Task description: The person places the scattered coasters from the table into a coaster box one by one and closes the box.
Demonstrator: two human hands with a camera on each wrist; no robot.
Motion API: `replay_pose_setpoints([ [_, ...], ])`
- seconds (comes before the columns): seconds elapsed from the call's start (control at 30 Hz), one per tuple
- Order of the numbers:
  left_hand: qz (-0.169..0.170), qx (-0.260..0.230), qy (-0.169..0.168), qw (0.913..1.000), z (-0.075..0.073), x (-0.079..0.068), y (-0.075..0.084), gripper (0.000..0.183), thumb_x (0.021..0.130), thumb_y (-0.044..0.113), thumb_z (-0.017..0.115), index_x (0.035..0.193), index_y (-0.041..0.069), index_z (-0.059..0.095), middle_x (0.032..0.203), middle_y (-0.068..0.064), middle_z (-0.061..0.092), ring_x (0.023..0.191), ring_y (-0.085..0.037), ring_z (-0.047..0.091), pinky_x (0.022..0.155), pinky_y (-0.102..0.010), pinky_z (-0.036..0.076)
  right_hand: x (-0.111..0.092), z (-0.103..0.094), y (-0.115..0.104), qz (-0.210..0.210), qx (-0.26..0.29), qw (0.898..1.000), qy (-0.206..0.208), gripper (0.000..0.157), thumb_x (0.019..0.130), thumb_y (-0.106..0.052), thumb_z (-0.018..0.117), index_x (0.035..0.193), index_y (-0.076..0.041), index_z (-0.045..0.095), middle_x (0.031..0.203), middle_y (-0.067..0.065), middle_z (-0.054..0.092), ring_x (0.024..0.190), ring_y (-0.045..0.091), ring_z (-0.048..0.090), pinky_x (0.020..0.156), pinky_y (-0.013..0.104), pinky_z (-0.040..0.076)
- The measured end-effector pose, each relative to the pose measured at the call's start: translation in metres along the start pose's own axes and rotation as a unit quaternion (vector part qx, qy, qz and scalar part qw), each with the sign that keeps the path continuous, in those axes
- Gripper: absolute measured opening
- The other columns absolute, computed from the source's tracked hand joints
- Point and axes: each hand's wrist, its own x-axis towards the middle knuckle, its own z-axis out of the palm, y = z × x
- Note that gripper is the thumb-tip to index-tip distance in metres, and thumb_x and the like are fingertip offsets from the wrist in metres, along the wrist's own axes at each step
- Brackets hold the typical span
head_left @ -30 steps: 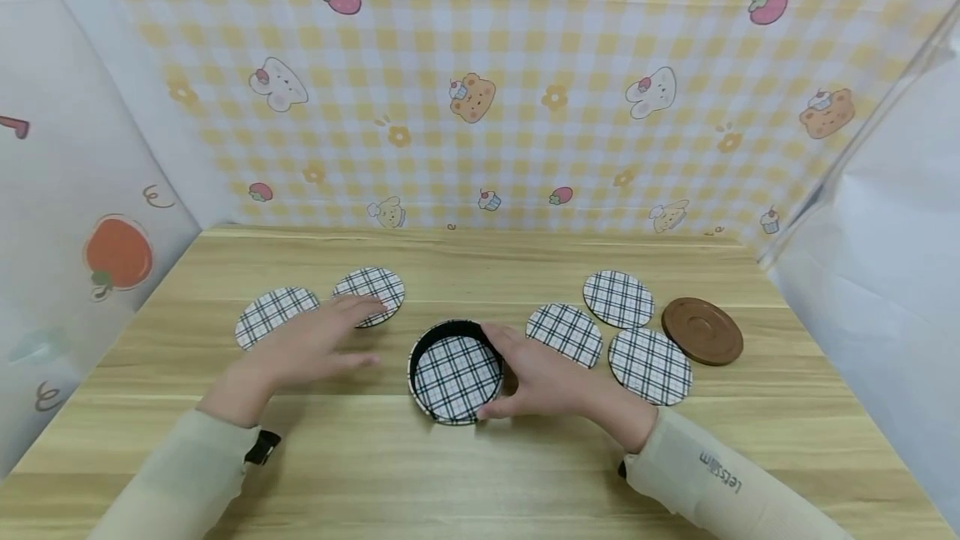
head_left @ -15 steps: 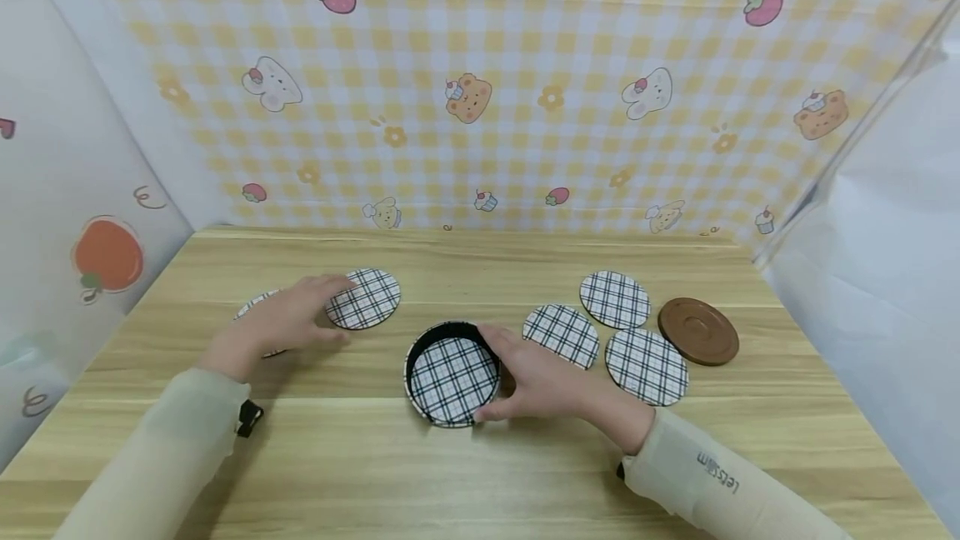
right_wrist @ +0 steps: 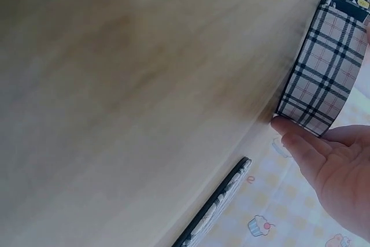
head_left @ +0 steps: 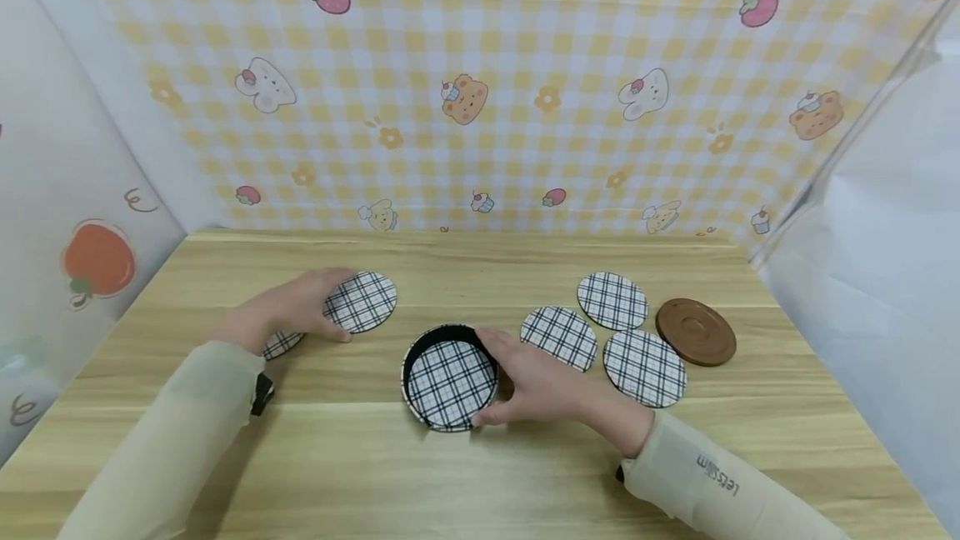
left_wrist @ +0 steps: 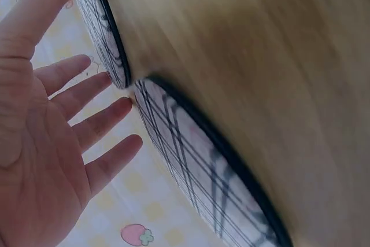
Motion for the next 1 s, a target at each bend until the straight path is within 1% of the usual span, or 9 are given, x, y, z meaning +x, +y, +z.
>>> replay_pose_setpoints([
  [0.2,-0.004,0.012,-0.001,0.9999,0.002,0.005,0.001,0.103,0.072,0.038,0.086,0.150,-0.005,0.034,0.152,-0.029,0.039,0.139,-0.051,0.036,0.115,-0.063,0.029,-0.001,0.001,0.000,0.000,-0.003,1.000,0.003,0.113,0.079,-0.055,0.077,0.158,-0.003,0.016,0.163,0.016,0.026,0.148,0.030,0.032,0.121,0.043,0.031],
  [0.4,-0.012,0.020,-0.002,0.9997,0.002,0.005,0.003,0.099,0.075,0.038,0.084,0.150,-0.004,0.036,0.152,-0.028,0.040,0.139,-0.049,0.036,0.115,-0.063,0.031,0.000,0.001,0.000,0.001,-0.006,1.000,0.002,0.113,0.079,-0.055,0.077,0.158,-0.003,0.015,0.163,0.016,0.025,0.148,0.030,0.032,0.121,0.043,0.030],
  [0.6,0.000,0.039,0.003,0.9992,0.003,0.003,0.006,0.094,0.075,0.038,0.082,0.148,-0.005,0.039,0.151,-0.029,0.040,0.137,-0.052,0.036,0.112,-0.066,0.032,-0.001,0.001,0.001,0.001,-0.008,1.000,0.000,0.114,0.079,-0.056,0.076,0.158,-0.002,0.015,0.163,0.016,0.025,0.148,0.031,0.032,0.121,0.043,0.031],
  [0.77,0.005,0.048,0.010,0.9988,0.003,-0.001,0.008,0.090,0.075,0.034,0.081,0.146,-0.005,0.042,0.150,-0.030,0.041,0.135,-0.052,0.038,0.110,-0.066,0.035,-0.001,0.001,-0.001,0.004,-0.008,1.000,-0.003,0.114,0.079,-0.056,0.076,0.159,-0.003,0.015,0.164,0.015,0.024,0.148,0.031,0.031,0.121,0.043,0.030],
  [1.0,0.024,0.065,0.021,0.9974,0.005,-0.007,0.017,0.091,0.072,0.035,0.082,0.145,-0.004,0.044,0.148,-0.029,0.044,0.134,-0.052,0.040,0.107,-0.066,0.039,-0.001,0.001,-0.002,0.004,-0.007,1.000,-0.002,0.113,0.080,-0.055,0.076,0.158,-0.003,0.015,0.164,0.016,0.024,0.149,0.031,0.031,0.121,0.044,0.030],
])
